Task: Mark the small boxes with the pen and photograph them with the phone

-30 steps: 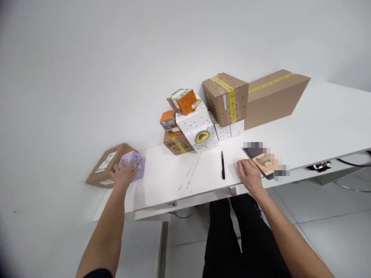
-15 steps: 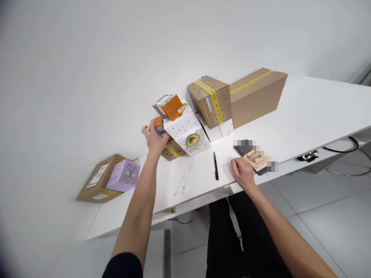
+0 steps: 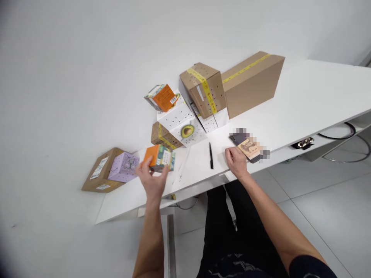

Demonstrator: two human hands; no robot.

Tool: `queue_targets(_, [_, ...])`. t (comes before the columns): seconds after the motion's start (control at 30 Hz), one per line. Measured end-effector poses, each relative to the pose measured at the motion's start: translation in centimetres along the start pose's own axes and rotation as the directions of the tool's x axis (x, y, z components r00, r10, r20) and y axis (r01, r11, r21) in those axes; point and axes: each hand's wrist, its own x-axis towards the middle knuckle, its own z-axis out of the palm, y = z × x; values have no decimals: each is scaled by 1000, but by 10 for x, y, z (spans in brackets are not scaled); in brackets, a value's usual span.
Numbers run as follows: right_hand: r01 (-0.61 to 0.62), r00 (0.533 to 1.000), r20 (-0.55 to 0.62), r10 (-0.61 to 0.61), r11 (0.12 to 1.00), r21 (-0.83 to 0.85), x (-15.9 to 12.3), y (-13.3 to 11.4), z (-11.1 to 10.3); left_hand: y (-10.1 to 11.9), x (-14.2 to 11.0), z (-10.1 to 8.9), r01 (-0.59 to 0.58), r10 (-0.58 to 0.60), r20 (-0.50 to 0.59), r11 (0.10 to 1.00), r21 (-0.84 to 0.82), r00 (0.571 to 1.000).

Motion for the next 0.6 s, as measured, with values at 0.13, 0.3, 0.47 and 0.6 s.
queue_targets(0.13, [-16,1000,19,17,1000,-23,0,2,0,15,-68,31,-120,121,2,982,-144,993])
queue_targets(0.3, [-16,999,39,17,1000,-7,0,2,-1,36,-95,63,-62,83,112,982,-176,990])
queue_targets(0.47, [-40,997,62,42,999,-32,2,3,0,38,-98,58,59,-28,116,960,-273,993])
queue_targets(0.6, [-9,974,221,47,986,-167,9,1,3,41,-92,35,63,-64,11,919,-388,998])
